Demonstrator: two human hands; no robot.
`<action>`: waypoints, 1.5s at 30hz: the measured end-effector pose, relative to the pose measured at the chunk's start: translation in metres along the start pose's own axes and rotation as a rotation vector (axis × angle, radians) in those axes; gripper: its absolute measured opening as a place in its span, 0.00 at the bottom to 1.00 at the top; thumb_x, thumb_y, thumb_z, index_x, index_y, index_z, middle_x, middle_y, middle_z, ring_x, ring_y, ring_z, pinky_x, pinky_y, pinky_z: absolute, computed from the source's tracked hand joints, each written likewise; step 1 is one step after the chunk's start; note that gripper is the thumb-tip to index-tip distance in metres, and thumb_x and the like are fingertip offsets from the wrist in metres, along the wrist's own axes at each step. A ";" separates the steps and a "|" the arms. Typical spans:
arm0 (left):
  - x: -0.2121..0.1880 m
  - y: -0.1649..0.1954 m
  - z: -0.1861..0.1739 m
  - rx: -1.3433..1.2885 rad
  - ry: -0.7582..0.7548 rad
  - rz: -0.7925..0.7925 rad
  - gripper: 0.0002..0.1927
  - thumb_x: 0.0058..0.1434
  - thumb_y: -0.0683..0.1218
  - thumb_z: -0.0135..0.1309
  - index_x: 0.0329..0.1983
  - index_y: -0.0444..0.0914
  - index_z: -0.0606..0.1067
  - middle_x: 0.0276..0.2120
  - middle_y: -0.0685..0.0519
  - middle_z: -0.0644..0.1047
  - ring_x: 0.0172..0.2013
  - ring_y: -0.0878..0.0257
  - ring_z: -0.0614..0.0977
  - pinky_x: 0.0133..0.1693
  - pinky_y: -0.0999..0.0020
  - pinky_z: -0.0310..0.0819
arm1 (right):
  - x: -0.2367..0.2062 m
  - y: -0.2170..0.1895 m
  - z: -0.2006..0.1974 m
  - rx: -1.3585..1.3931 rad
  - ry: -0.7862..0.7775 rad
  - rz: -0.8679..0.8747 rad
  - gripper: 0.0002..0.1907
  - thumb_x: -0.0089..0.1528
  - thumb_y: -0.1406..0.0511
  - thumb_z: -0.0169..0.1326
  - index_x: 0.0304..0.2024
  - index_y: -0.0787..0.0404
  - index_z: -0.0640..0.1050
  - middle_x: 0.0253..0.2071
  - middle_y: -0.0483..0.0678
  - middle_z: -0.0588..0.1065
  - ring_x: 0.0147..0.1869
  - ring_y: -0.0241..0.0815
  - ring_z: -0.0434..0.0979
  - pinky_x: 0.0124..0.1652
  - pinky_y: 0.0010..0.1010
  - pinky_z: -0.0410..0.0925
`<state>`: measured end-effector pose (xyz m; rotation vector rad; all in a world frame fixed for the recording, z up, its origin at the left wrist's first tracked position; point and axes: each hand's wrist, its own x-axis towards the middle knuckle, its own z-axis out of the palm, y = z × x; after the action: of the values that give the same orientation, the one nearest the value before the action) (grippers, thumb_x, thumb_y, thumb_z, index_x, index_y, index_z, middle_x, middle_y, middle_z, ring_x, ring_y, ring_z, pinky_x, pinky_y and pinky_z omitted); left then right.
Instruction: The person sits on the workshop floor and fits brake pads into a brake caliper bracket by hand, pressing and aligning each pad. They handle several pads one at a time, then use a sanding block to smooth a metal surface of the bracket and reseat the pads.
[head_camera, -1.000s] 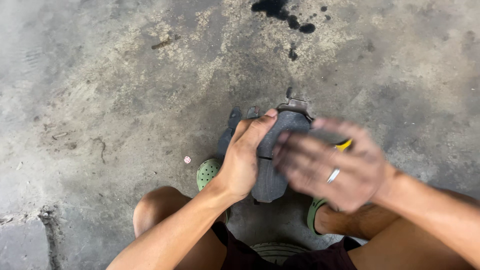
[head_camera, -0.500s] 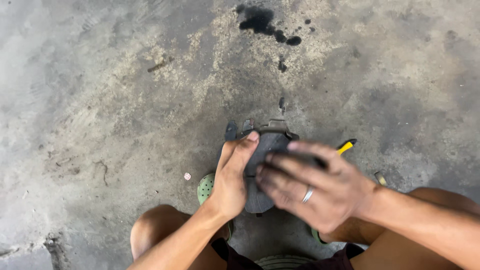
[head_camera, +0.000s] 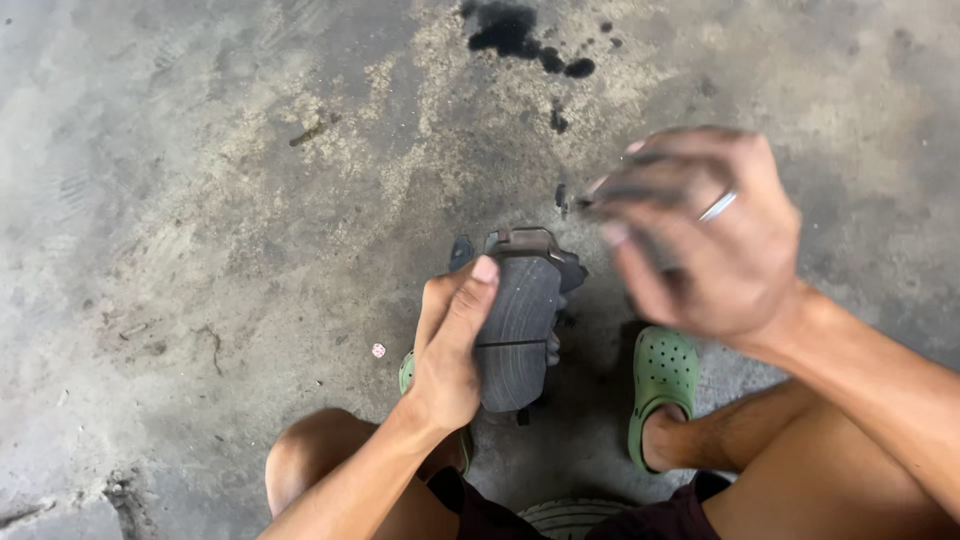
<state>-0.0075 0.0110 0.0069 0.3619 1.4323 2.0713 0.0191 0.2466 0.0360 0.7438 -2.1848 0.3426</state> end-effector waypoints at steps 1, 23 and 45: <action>0.000 0.003 0.000 0.021 -0.005 0.016 0.28 0.76 0.56 0.42 0.53 0.26 0.77 0.35 0.48 0.82 0.31 0.63 0.83 0.34 0.68 0.79 | -0.004 0.005 0.002 0.077 0.014 0.111 0.03 0.67 0.73 0.55 0.43 0.65 0.74 0.44 0.54 0.79 0.48 0.48 0.80 0.40 0.36 0.73; 0.001 0.016 0.006 0.181 -0.115 0.213 0.20 0.66 0.42 0.51 0.58 0.25 0.74 0.35 0.48 0.80 0.34 0.63 0.84 0.38 0.68 0.80 | -0.017 -0.026 0.001 0.489 -0.085 0.425 0.10 0.65 0.70 0.61 0.45 0.69 0.75 0.39 0.54 0.82 0.35 0.38 0.86 0.32 0.25 0.75; -0.007 0.009 0.019 0.367 0.325 0.365 0.15 0.75 0.43 0.52 0.62 0.32 0.69 0.47 0.50 0.77 0.46 0.66 0.77 0.49 0.71 0.73 | 0.012 -0.043 0.001 0.776 -0.223 0.718 0.18 0.72 0.60 0.45 0.58 0.66 0.67 0.27 0.47 0.75 0.24 0.37 0.74 0.25 0.32 0.68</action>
<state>0.0052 0.0188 0.0234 0.4773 2.0852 2.2176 0.0384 0.2068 0.0446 0.3465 -2.4668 1.5965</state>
